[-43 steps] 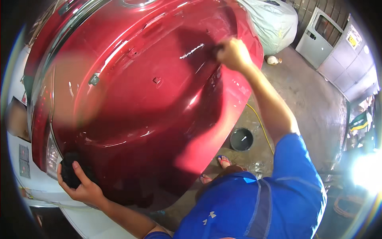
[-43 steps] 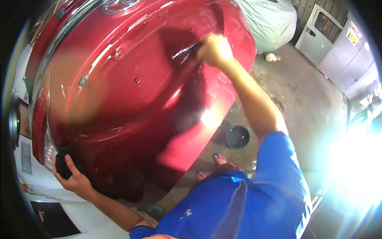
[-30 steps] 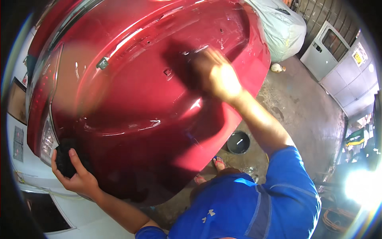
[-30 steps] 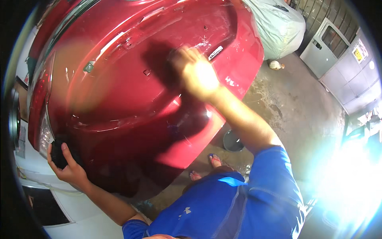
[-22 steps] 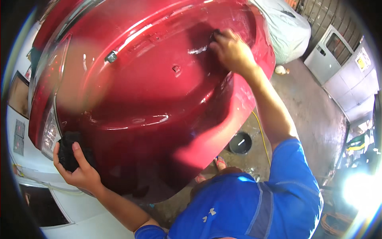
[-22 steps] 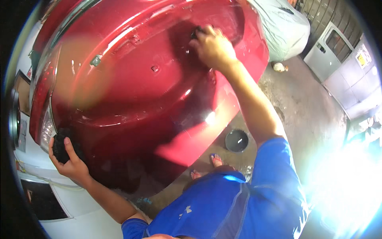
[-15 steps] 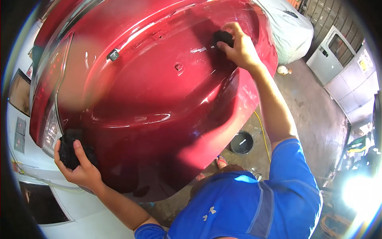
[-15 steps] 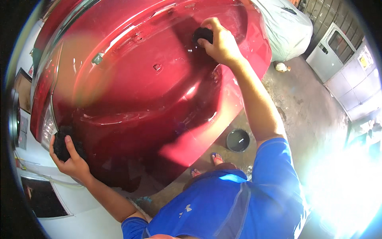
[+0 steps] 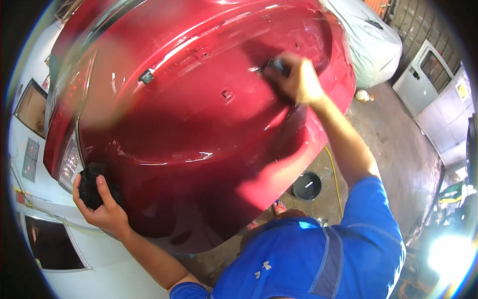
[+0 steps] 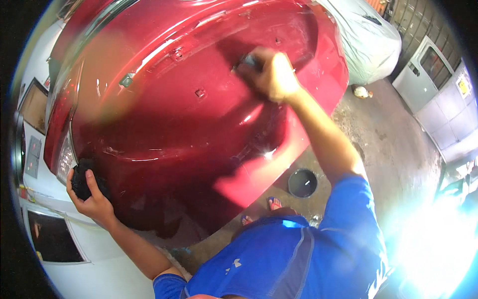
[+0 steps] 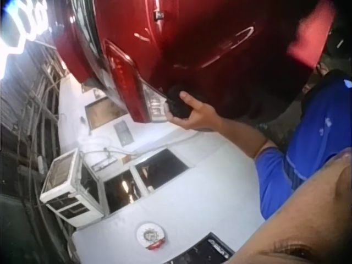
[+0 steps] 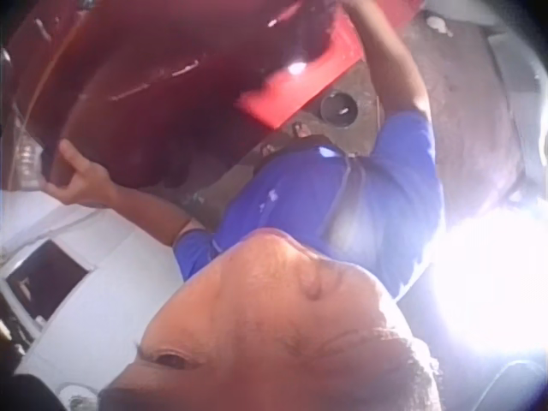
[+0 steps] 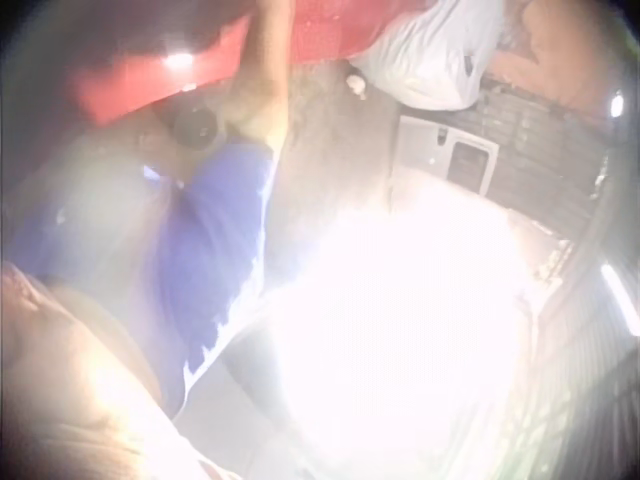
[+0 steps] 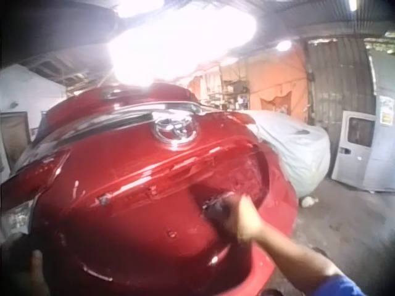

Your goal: The person sands the surface of a red car bumper by hand using a small sanding block and water. They alternate between sanding the damaged areas and wiping the surface with a black cloth to check the progress.

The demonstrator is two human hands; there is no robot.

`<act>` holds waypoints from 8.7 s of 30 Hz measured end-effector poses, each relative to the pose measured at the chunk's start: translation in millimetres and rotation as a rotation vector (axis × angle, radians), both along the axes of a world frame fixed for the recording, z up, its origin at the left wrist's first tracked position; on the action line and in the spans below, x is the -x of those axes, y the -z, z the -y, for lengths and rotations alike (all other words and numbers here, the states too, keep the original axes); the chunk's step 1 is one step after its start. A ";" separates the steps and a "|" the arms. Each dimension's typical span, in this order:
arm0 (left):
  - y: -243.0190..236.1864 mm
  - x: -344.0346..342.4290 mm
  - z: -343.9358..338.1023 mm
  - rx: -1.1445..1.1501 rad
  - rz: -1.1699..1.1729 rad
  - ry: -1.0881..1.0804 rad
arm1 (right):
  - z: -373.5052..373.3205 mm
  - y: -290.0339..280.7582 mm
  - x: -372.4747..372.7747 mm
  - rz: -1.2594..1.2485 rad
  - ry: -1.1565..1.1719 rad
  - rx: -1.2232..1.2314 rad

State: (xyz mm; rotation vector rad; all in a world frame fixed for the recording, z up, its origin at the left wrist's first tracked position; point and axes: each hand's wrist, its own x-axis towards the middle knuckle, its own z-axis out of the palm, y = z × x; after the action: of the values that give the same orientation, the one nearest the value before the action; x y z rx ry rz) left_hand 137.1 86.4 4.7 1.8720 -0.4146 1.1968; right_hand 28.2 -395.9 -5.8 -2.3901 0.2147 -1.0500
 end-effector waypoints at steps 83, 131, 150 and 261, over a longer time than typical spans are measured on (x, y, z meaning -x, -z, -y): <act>179.8 112.6 -113.4 -0.209 0.145 -0.170 | -153.4 -27.6 -83.8 0.054 0.134 0.238; 45.4 67.0 525.1 -0.783 0.243 0.492 | -53.5 372.1 498.2 -0.616 0.734 -0.653; 41.6 80.2 143.1 -0.733 0.093 0.049 | -36.6 522.5 382.1 -0.645 0.571 -1.356; 281.6 338.7 354.8 -1.028 -0.276 2.051 | -115.3 225.9 429.4 -0.483 0.513 -0.606</act>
State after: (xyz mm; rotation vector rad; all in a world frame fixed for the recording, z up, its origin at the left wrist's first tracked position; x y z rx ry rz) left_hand -201.6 -268.4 -276.8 1.0584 -2.2149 -0.8140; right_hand -401.2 -280.6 -231.7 -2.0057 1.1831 -0.4646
